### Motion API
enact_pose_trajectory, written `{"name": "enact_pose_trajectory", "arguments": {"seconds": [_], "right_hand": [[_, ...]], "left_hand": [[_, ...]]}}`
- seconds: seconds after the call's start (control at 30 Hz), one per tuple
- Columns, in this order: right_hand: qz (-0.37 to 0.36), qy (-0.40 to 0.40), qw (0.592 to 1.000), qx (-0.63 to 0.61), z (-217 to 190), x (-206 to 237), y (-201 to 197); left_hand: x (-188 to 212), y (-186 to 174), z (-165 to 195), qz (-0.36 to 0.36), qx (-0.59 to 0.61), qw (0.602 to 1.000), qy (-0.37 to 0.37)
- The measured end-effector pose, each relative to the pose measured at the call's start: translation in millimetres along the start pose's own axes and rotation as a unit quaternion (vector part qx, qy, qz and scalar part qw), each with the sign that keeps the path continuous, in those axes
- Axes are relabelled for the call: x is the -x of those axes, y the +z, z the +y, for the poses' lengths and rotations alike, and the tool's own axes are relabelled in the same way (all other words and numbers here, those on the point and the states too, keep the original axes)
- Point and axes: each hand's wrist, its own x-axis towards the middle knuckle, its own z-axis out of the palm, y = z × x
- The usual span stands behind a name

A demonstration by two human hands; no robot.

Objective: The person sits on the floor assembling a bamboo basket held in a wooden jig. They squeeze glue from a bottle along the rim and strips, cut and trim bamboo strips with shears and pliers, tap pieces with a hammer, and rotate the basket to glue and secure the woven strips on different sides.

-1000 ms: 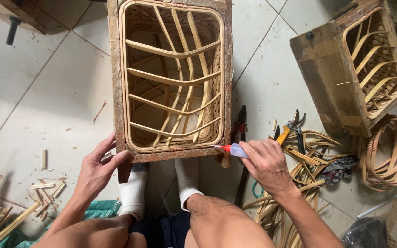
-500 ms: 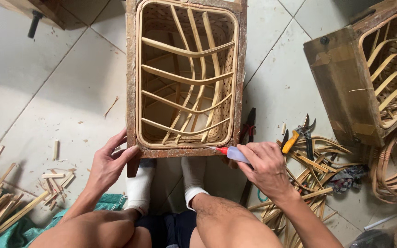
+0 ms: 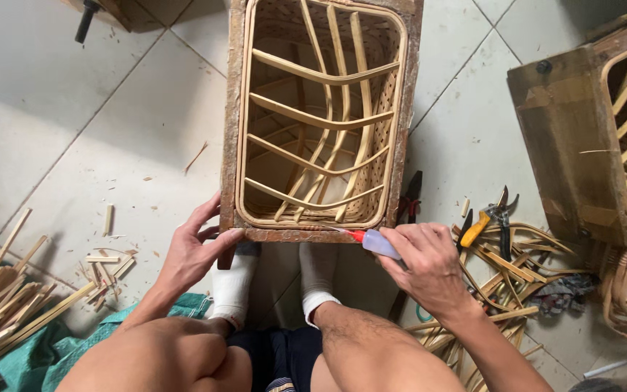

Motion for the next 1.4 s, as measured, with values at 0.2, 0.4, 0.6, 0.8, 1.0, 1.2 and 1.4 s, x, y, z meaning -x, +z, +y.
{"name": "enact_pose_trajectory", "arguments": {"seconds": [0.2,0.4,0.6,0.8,1.0,1.2,1.4], "right_hand": [[-0.027,-0.037,0.999,0.008,-1,-13,-1],[-0.019,-0.025,0.999,-0.013,-3,-21,-5],[-0.019,-0.06,0.998,-0.004,-13,-36,11],[-0.033,-0.06,0.998,-0.007,-12,-43,6],[-0.021,-0.079,0.996,-0.025,-26,-55,17],[-0.039,-0.099,0.994,-0.019,-33,-67,16],[-0.036,-0.094,0.994,-0.032,-43,-75,15]], "left_hand": [[-1,0,4,0.006,-0.011,1.0,-0.011],[-2,0,4,0.007,0.003,1.0,-0.011],[-4,-1,3,0.004,0.018,1.0,-0.012],[-6,-2,8,0.001,-0.001,1.0,-0.022],[-5,-3,9,0.001,0.013,0.999,-0.032],[-7,-4,5,0.005,0.006,1.0,-0.028],[-7,-9,-1,-0.028,-0.023,0.999,-0.003]]}}
